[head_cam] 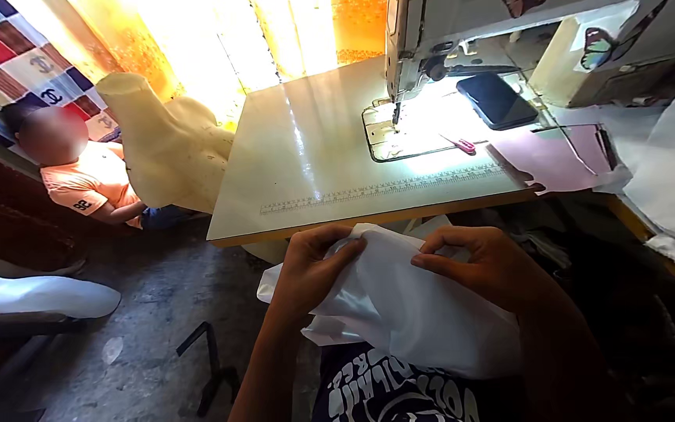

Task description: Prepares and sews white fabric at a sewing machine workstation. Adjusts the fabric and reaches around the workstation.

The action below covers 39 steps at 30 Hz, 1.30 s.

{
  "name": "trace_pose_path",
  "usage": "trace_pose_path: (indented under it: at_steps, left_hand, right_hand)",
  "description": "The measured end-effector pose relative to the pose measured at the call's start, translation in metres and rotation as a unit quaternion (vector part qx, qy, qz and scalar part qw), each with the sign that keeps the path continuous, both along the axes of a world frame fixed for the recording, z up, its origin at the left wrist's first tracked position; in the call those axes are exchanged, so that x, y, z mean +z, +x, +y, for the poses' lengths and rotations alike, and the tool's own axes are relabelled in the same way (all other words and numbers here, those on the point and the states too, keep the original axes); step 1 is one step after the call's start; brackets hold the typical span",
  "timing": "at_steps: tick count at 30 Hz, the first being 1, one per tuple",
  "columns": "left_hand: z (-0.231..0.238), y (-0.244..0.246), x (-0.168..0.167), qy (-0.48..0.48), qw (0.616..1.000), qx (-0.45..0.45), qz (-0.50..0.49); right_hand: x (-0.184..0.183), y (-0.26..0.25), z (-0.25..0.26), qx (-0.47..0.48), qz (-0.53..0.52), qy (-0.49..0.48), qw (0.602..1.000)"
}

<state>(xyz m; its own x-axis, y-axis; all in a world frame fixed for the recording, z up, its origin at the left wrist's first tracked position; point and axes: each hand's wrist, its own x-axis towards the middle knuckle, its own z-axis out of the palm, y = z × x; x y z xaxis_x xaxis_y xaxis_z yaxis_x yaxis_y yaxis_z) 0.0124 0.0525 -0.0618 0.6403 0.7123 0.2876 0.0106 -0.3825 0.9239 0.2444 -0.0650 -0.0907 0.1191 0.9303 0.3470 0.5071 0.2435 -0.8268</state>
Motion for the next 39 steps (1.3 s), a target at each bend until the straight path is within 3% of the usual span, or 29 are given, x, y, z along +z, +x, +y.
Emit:
trace_pose_path:
  at_steps: [5, 13, 16, 22, 27, 32, 36, 39]
  left_hand:
    - [-0.001, -0.002, 0.002, -0.008, 1.000, 0.015, 0.007]
    - [0.001, -0.010, 0.001, 0.061, 0.997, 0.048, 0.006]
    - [0.000, -0.012, 0.001, 0.086, 0.995, 0.050, 0.009]
    - [-0.001, -0.014, 0.002, 0.102, 0.994, 0.046, -0.006]
    - [-0.002, -0.018, 0.002, 0.112, 0.993, 0.038, -0.012]
    - [-0.002, -0.019, 0.001, 0.124, 0.992, 0.027, -0.012]
    - [-0.002, -0.023, 0.001, 0.137, 0.990, 0.021, -0.002]
    - [-0.004, -0.024, 0.000, 0.161, 0.987, 0.017, 0.005]
  right_hand:
    - [-0.005, 0.005, -0.006, 0.022, -0.017, -0.021, 0.999]
    - [-0.011, -0.008, -0.020, -0.139, -0.146, 0.059, 0.978]
    - [-0.017, -0.021, -0.027, -0.176, -0.132, 0.106, 0.970]
    - [-0.033, -0.014, -0.038, -0.075, 0.004, 0.018, 0.997]
    - [-0.040, 0.016, -0.036, -0.022, 0.061, -0.047, 0.997]
    - [-0.045, 0.037, -0.016, 0.115, 0.113, -0.126, 0.979]
    - [-0.039, 0.039, -0.016, 0.096, 0.147, -0.144, 0.974]
    - [-0.030, 0.039, -0.024, 0.038, 0.103, -0.127, 0.986]
